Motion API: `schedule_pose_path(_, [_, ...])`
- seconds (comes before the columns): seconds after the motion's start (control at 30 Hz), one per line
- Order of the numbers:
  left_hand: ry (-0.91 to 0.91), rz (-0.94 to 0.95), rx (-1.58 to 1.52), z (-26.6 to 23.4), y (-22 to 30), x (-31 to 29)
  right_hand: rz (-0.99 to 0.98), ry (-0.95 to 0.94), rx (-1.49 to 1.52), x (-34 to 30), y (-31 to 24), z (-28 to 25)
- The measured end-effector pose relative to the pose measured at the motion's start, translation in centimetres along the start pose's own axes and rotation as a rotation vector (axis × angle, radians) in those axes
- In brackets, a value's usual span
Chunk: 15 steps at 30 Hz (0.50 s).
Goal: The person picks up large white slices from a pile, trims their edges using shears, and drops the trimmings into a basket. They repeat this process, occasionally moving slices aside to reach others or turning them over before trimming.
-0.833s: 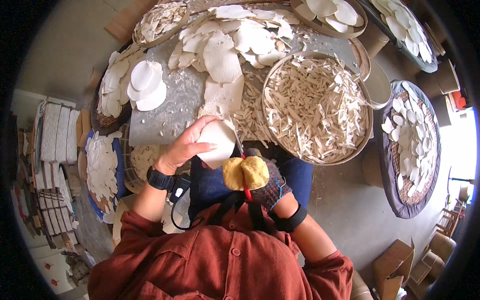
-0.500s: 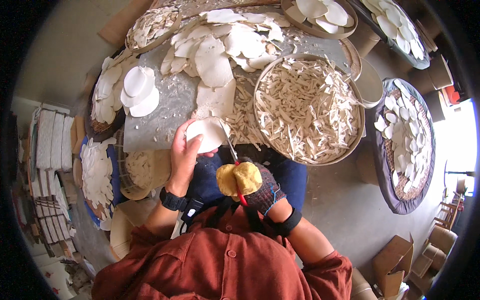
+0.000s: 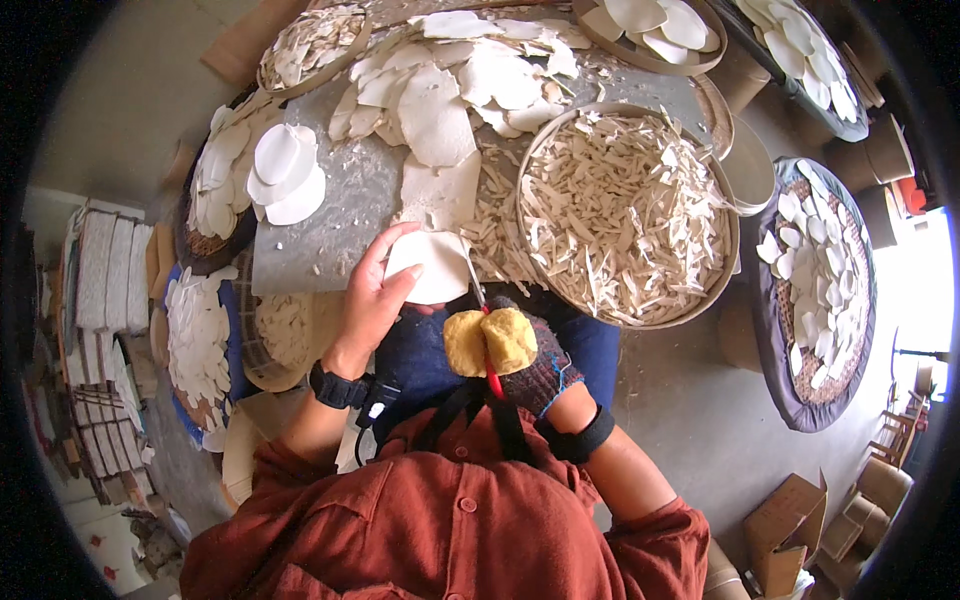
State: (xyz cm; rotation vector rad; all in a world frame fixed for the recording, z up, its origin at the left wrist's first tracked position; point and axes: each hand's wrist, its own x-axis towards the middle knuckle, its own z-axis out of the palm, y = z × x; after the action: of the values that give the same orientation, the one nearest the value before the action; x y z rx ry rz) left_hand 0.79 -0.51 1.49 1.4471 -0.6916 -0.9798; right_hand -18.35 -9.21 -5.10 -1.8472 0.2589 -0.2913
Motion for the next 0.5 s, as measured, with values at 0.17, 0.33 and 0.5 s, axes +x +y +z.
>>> schedule_pose_path(0.17, [0.317, 0.317, 0.058, 0.6, -2.7, 0.5, 0.203, -0.028, 0.298, -0.7, 0.4, 0.7])
schedule_pose_path(0.33, [0.311, 0.263, 0.071, -0.3, -3.6, 0.7, 0.238, 0.009, 0.45, -1.2, 1.3, 1.8])
schedule_pose_path(0.5, [0.105, 0.118, -0.017, 0.2, -2.6, 0.5, 0.14, -0.123, 0.275, 0.2, 1.4, 0.6])
